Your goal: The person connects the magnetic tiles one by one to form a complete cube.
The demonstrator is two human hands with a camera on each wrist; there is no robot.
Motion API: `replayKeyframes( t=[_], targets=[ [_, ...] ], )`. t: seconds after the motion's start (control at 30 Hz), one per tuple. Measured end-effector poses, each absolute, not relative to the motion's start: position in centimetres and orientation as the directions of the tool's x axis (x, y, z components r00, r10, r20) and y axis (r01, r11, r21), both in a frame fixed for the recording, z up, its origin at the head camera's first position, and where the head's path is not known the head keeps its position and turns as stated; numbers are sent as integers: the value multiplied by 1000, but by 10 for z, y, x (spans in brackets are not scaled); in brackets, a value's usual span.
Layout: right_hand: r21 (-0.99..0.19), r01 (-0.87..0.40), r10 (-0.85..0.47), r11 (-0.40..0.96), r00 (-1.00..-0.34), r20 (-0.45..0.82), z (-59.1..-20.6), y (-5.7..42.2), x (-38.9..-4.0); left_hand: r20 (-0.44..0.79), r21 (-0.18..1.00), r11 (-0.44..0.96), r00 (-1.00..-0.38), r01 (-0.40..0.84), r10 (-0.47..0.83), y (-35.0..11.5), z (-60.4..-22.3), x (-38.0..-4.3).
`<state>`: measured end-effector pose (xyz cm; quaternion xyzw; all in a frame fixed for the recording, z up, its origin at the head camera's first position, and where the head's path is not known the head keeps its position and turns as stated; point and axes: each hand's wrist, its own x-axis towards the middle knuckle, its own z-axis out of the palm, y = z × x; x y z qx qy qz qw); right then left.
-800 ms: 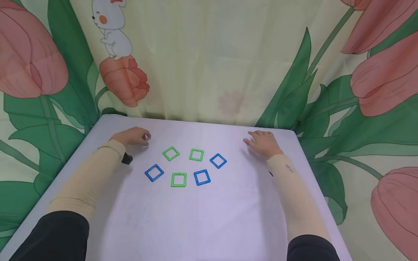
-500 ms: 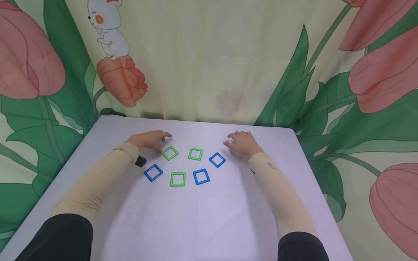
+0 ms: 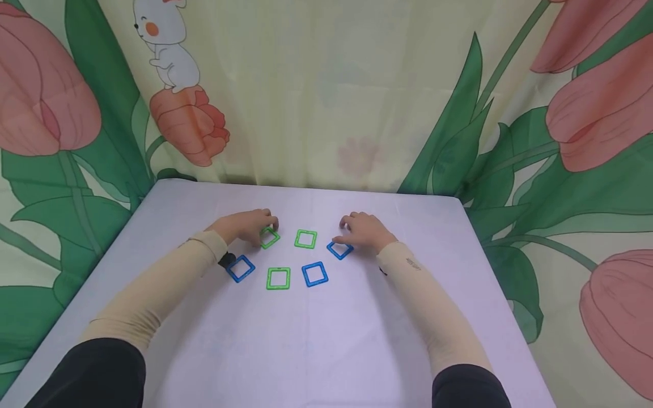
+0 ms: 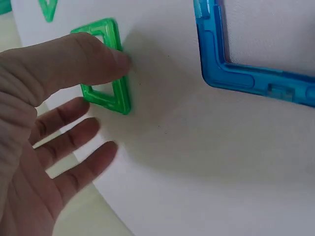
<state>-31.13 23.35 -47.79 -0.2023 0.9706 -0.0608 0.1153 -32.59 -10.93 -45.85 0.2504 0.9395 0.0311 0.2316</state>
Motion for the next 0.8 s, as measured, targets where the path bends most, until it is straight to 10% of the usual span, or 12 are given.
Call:
replayKeyframes(
  t=[0.3, 0.8],
  targets=[
    [-140, -479, -498, 867, -843, -200, -480, 190, -310, -361, 78, 802, -733, 593, 577, -94, -461, -322],
    [-107, -496, -507, 862, -841, -187, -482, 174, -309, -275, 547, 754, -773, 362, 571, -85, -473, -324]
  ],
)
